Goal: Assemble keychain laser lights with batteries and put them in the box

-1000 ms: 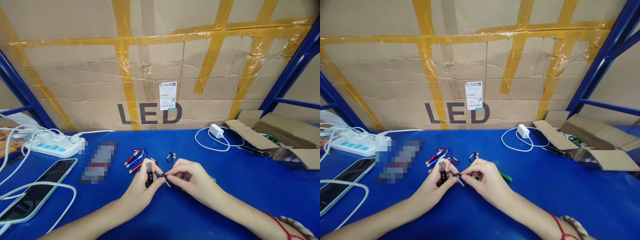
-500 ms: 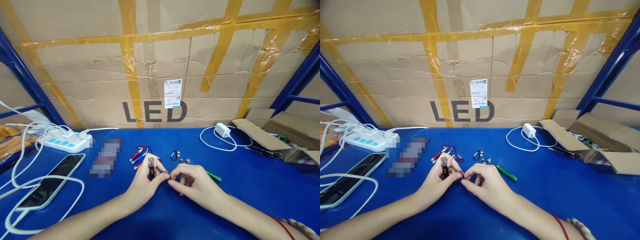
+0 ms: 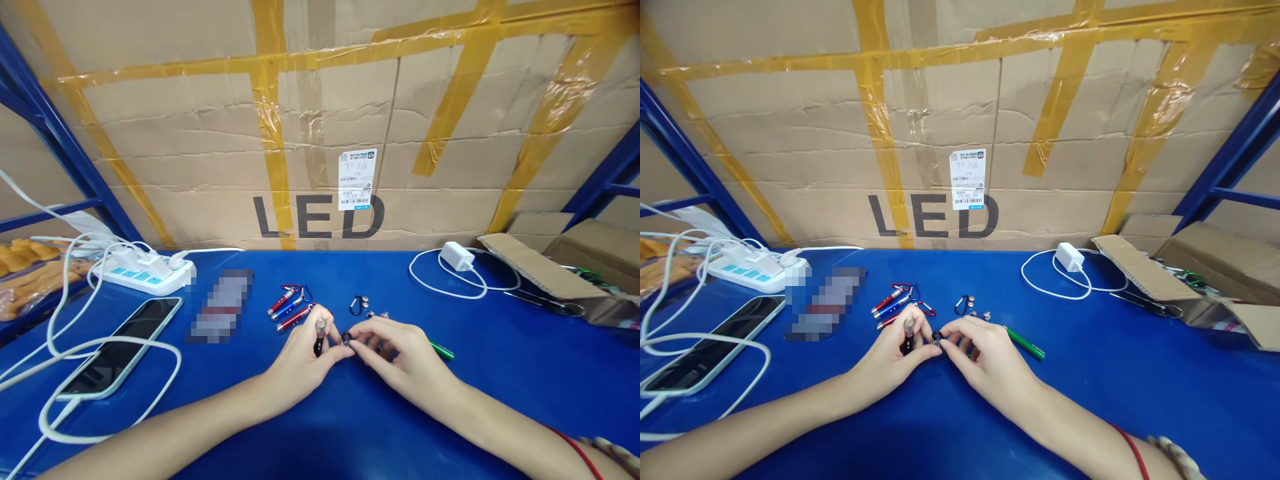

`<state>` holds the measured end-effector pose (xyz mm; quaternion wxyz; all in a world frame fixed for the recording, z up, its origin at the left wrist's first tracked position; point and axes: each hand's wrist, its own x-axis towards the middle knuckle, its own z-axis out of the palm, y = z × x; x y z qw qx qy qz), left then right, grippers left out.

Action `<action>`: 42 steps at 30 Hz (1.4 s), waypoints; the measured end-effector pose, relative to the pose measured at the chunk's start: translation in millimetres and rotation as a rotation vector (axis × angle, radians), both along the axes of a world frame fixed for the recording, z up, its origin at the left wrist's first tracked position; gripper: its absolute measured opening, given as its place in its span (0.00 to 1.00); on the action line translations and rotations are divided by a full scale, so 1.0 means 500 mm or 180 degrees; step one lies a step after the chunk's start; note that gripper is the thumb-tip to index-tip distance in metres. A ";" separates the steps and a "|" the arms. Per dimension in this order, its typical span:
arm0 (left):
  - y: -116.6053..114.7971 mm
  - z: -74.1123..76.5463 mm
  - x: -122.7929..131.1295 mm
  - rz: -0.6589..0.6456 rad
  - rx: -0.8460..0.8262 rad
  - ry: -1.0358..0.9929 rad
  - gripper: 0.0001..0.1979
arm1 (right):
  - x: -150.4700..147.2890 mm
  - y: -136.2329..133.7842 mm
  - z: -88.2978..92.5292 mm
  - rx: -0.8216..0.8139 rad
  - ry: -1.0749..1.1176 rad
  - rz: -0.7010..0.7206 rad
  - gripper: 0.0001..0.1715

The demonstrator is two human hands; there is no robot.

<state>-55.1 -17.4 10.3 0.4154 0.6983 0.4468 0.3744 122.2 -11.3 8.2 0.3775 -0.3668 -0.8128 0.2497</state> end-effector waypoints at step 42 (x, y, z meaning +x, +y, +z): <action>-0.004 -0.005 0.004 0.0114 0.0340 0.0378 0.09 | 0.009 0.011 0.000 -0.0345 -0.0155 0.0122 0.08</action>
